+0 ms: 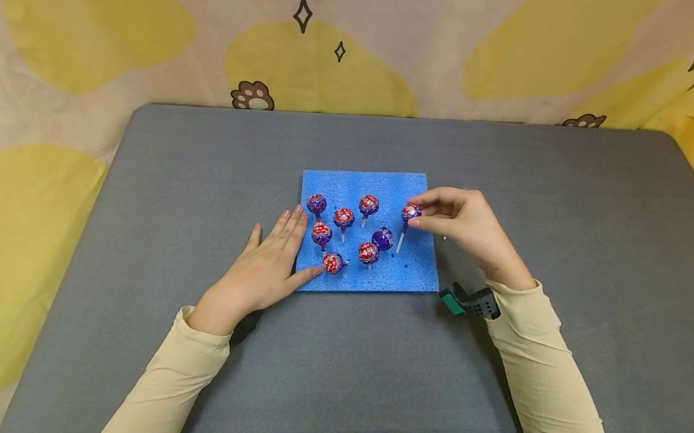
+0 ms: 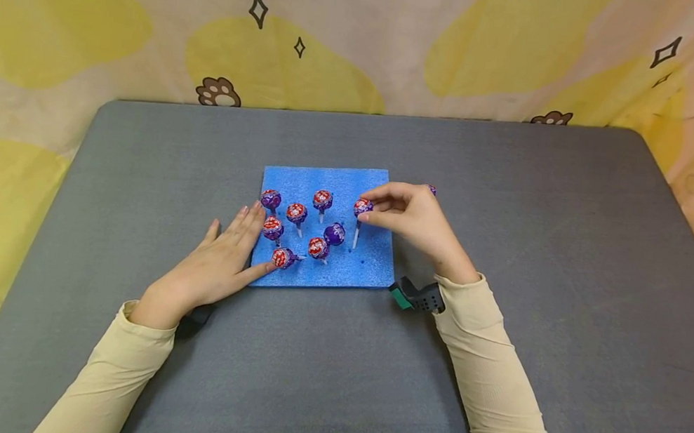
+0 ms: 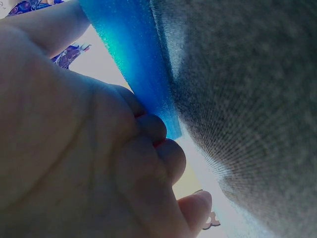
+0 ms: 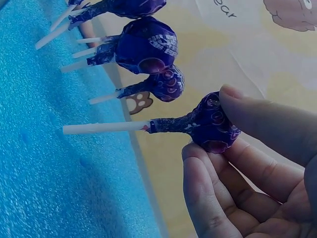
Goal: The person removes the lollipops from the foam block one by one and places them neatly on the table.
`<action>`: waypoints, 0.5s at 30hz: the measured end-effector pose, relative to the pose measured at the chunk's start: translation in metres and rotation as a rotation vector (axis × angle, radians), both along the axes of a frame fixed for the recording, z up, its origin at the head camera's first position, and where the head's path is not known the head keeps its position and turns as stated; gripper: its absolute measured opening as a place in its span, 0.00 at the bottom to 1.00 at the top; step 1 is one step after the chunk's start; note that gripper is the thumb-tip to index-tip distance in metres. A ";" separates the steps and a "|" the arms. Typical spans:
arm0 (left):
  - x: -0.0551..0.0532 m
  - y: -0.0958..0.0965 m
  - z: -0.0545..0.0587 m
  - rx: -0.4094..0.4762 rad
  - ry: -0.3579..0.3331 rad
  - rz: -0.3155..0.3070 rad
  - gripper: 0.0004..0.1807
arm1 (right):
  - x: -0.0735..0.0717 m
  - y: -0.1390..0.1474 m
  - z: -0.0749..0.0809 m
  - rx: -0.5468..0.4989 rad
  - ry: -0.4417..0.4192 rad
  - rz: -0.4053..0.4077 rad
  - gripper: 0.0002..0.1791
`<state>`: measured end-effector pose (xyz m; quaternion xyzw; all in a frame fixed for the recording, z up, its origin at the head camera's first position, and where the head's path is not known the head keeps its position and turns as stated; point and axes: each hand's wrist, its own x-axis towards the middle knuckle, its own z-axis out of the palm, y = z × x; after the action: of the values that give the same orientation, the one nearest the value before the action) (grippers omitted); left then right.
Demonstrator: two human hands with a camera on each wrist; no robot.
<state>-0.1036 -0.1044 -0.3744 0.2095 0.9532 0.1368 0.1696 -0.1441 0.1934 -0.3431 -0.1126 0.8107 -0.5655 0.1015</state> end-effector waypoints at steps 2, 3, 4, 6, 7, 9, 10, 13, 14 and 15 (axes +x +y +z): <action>0.000 0.000 0.000 0.001 -0.001 0.002 0.49 | 0.000 0.001 0.001 -0.004 0.000 -0.003 0.16; 0.000 0.000 0.000 0.002 -0.001 0.003 0.49 | 0.000 0.001 0.001 -0.008 0.000 -0.004 0.16; 0.000 0.000 -0.001 0.003 -0.002 0.004 0.48 | 0.000 0.001 0.001 -0.012 -0.002 -0.006 0.16; 0.000 0.000 -0.001 0.004 -0.002 0.005 0.48 | 0.001 0.002 0.001 -0.015 -0.001 -0.008 0.16; 0.000 0.000 -0.001 0.004 -0.002 0.005 0.48 | 0.001 0.002 0.002 -0.013 0.001 -0.009 0.16; 0.000 0.000 -0.002 0.004 -0.002 0.006 0.48 | 0.001 0.003 0.002 -0.006 0.007 -0.015 0.16; 0.000 0.000 -0.002 0.004 -0.002 0.007 0.48 | 0.001 0.003 0.003 0.001 0.012 -0.018 0.16; 0.000 0.000 -0.002 0.004 -0.006 0.008 0.48 | 0.001 0.004 0.004 0.022 0.021 -0.025 0.15; 0.000 0.000 -0.002 0.004 -0.007 0.008 0.48 | 0.001 0.005 0.004 0.027 0.023 -0.028 0.15; 0.000 0.000 -0.002 0.004 -0.008 0.008 0.48 | 0.001 0.006 0.004 0.032 0.025 -0.030 0.15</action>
<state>-0.1039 -0.1044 -0.3762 0.2054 0.9531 0.1403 0.1723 -0.1430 0.1989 -0.3392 -0.1061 0.8224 -0.5525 0.0845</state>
